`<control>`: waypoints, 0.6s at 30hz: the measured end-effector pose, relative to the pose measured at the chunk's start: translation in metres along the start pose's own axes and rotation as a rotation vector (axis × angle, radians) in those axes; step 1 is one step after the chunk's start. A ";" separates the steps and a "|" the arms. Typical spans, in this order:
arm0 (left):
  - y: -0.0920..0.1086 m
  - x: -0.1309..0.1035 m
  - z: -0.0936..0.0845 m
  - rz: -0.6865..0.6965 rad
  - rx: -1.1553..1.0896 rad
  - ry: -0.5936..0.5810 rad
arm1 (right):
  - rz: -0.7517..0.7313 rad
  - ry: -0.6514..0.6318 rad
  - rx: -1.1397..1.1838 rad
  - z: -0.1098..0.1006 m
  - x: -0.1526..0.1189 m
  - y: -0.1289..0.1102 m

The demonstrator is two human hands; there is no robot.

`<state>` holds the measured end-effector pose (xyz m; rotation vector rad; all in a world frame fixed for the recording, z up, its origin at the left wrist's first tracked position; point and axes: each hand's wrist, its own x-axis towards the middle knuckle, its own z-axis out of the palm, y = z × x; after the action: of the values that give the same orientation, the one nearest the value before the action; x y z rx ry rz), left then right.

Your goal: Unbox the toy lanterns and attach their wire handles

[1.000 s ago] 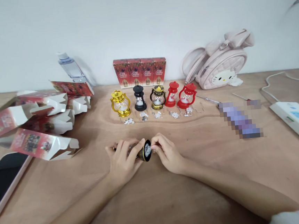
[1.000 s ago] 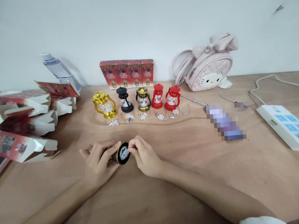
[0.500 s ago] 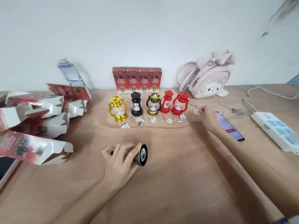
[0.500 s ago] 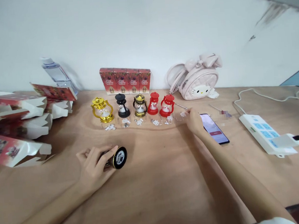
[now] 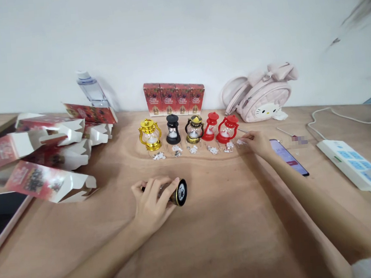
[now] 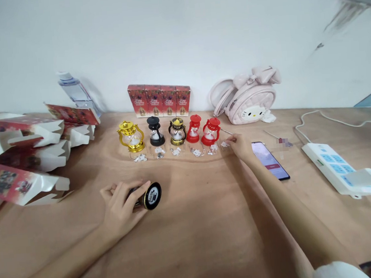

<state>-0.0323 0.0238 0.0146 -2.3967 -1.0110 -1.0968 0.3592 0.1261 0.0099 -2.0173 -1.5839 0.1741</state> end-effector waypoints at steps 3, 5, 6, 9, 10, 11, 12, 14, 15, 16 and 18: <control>0.000 -0.001 0.000 -0.003 -0.003 -0.005 | 0.000 -0.013 -0.003 0.001 0.001 0.000; 0.000 -0.001 0.001 0.002 -0.003 -0.003 | -0.009 -0.018 -0.014 0.000 0.001 0.000; 0.000 -0.001 0.001 0.006 -0.003 -0.001 | -0.018 -0.020 -0.019 -0.001 0.002 0.000; 0.000 0.000 0.001 0.008 -0.006 0.003 | -0.047 -0.028 -0.035 -0.002 0.003 0.000; 0.000 0.000 0.001 0.007 -0.007 0.003 | -0.053 -0.030 -0.038 -0.002 0.003 -0.001; 0.000 0.000 0.000 0.006 -0.009 0.002 | -0.055 -0.032 -0.040 -0.002 0.003 -0.001; 0.000 0.000 0.000 0.005 -0.011 0.001 | -0.054 -0.034 -0.039 -0.002 0.003 -0.001; 0.000 -0.001 0.000 0.003 -0.013 0.002 | -0.048 -0.036 -0.030 -0.001 0.003 -0.001; 0.000 -0.001 0.000 0.004 -0.014 0.003 | -0.044 -0.039 -0.023 -0.001 0.003 -0.001; 0.000 -0.001 0.000 0.004 -0.014 0.004 | -0.040 -0.041 -0.015 -0.001 0.002 -0.002; 0.000 -0.001 0.000 0.003 -0.014 0.001 | -0.035 -0.042 0.003 -0.001 0.002 -0.002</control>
<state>-0.0328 0.0237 0.0134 -2.4071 -1.0022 -1.1076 0.3585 0.1278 0.0121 -1.9942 -1.6429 0.2066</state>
